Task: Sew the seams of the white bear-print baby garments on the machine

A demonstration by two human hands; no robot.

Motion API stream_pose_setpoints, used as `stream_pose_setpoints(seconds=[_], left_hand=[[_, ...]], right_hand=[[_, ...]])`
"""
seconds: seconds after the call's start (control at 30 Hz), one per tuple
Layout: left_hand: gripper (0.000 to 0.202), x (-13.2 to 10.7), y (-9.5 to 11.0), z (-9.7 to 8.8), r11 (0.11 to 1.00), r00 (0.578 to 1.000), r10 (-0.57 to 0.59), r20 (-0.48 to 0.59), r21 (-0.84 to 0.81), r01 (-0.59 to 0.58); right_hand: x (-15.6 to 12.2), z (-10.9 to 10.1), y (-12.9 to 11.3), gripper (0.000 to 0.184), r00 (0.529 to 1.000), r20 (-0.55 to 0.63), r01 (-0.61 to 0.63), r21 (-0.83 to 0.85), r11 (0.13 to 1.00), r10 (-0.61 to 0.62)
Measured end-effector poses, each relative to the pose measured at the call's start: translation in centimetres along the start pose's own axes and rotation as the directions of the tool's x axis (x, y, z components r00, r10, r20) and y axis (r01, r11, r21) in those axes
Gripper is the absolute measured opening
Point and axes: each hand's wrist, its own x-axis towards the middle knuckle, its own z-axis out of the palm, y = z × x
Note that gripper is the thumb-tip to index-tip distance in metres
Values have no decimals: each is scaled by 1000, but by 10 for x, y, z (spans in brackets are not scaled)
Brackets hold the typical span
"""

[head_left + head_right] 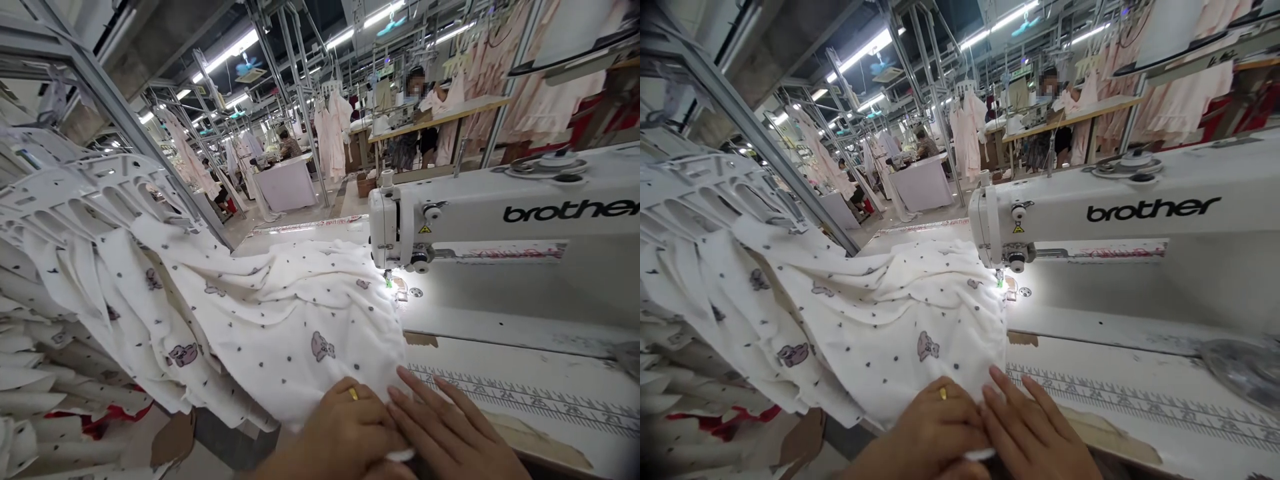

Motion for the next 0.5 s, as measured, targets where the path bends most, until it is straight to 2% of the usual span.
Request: stream_pose_setpoints(seconds=[0.07, 0.13, 0.2, 0.27, 0.33, 0.37, 0.4, 0.5], left_hand=[[31, 14, -9, -18, 982, 986, -104, 131, -143, 123], [34, 34, -23, -31, 969, 979, -162, 124, -170, 182], [31, 55, -40, -35, 979, 970, -195, 148, -33, 202], [25, 74, -55, -32, 952, 913, -282, 296, 205, 227], [23, 89, -64, -26, 889, 816, -380, 435, 416, 192], [25, 96, -67, -23, 861, 784, -406, 470, 484, 156], [26, 101, -69, -20, 844, 772, -405, 489, 525, 111], [15, 110, -76, -11, 844, 821, -254, 511, 532, -70]], right_hand=[[14, -5, 11, 36, 995, -1, 97, 29, 995, -97], [26, -9, 17, 37, 993, -8, 121, 85, 989, -121], [36, -14, 19, 39, 994, 33, 102, 159, 982, -109], [44, -18, 21, 39, 982, 166, 39, 260, 965, -85], [50, -22, 24, 36, 942, 322, -33, 357, 934, -90], [53, -23, 27, 32, 915, 386, -52, 394, 918, -114], [56, -23, 30, 29, 888, 435, -54, 423, 904, -150], [67, -23, 44, 21, 825, 503, -6, 466, 885, -260]])
